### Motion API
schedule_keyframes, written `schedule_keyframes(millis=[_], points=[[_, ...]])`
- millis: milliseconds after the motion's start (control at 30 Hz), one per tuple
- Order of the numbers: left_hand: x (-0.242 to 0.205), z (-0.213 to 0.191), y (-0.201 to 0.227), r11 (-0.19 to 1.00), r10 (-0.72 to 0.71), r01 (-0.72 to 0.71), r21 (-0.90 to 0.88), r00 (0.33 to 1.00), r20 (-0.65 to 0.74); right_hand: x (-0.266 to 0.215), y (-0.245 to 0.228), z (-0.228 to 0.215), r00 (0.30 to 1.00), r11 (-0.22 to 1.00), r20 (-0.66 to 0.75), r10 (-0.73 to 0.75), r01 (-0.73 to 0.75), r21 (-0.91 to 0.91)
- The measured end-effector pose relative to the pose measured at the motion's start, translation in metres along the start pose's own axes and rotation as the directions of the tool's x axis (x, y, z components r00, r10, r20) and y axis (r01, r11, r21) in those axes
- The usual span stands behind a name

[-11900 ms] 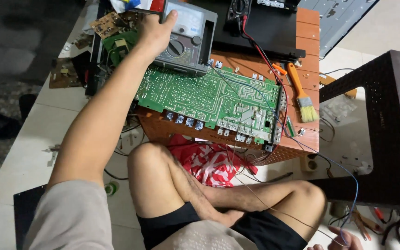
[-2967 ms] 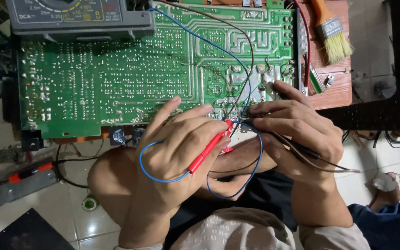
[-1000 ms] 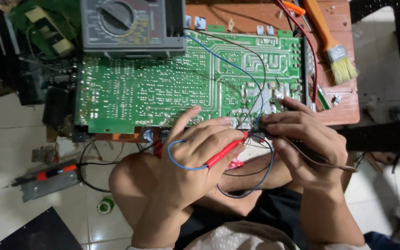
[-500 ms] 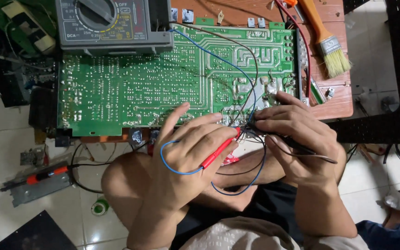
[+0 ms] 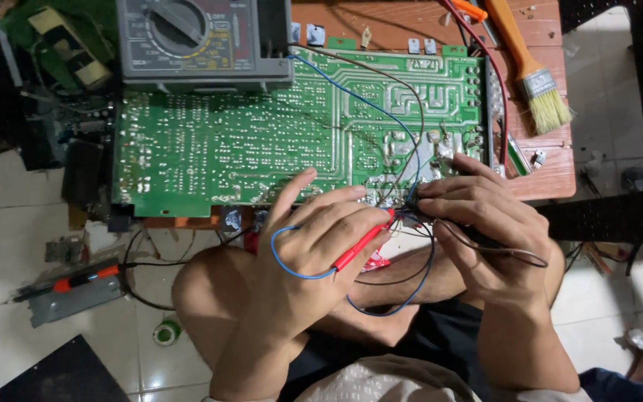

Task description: The person sits on the floor and uses a multimeter to test various points on a green circuit board. They hold the red and black probes against different components and solder points on the board while monitoring the multimeter display.

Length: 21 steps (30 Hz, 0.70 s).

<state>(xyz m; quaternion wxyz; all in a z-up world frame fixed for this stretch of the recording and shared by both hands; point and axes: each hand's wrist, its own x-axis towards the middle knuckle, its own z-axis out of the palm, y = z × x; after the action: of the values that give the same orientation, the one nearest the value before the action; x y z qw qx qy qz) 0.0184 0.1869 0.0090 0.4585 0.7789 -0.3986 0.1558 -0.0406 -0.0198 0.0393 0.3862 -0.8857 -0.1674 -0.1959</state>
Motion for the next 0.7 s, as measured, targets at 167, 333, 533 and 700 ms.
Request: schedule_keyframes(millis=[167,333,533,700], points=[[-0.0018,0.0015,-0.0014,1.000,0.003,-0.003,-0.026,1.000,-0.006,-0.0022,0.0017,-0.0009,1.000,1.000,0.016,0.012,-0.012,-0.020],[-0.0005,0.0007,0.0005,1.000,0.000,0.000,-0.022,1.000,-0.007,-0.0031,0.0021,0.0010,1.000,1.000,-0.010,0.018,-0.018,-0.016],[-0.0010,0.0003,-0.0003,1.000,0.009,-0.009,-0.020,1.000,0.000,-0.0046,0.0050,0.0012,1.000,1.000,-0.011,0.011,-0.012,-0.017],[-0.0012,-0.0001,-0.0002,1.000,0.000,0.000,-0.004,1.000,0.012,-0.0027,0.0024,-0.0010,1.000,0.999,0.016,0.023,-0.023,-0.026]])
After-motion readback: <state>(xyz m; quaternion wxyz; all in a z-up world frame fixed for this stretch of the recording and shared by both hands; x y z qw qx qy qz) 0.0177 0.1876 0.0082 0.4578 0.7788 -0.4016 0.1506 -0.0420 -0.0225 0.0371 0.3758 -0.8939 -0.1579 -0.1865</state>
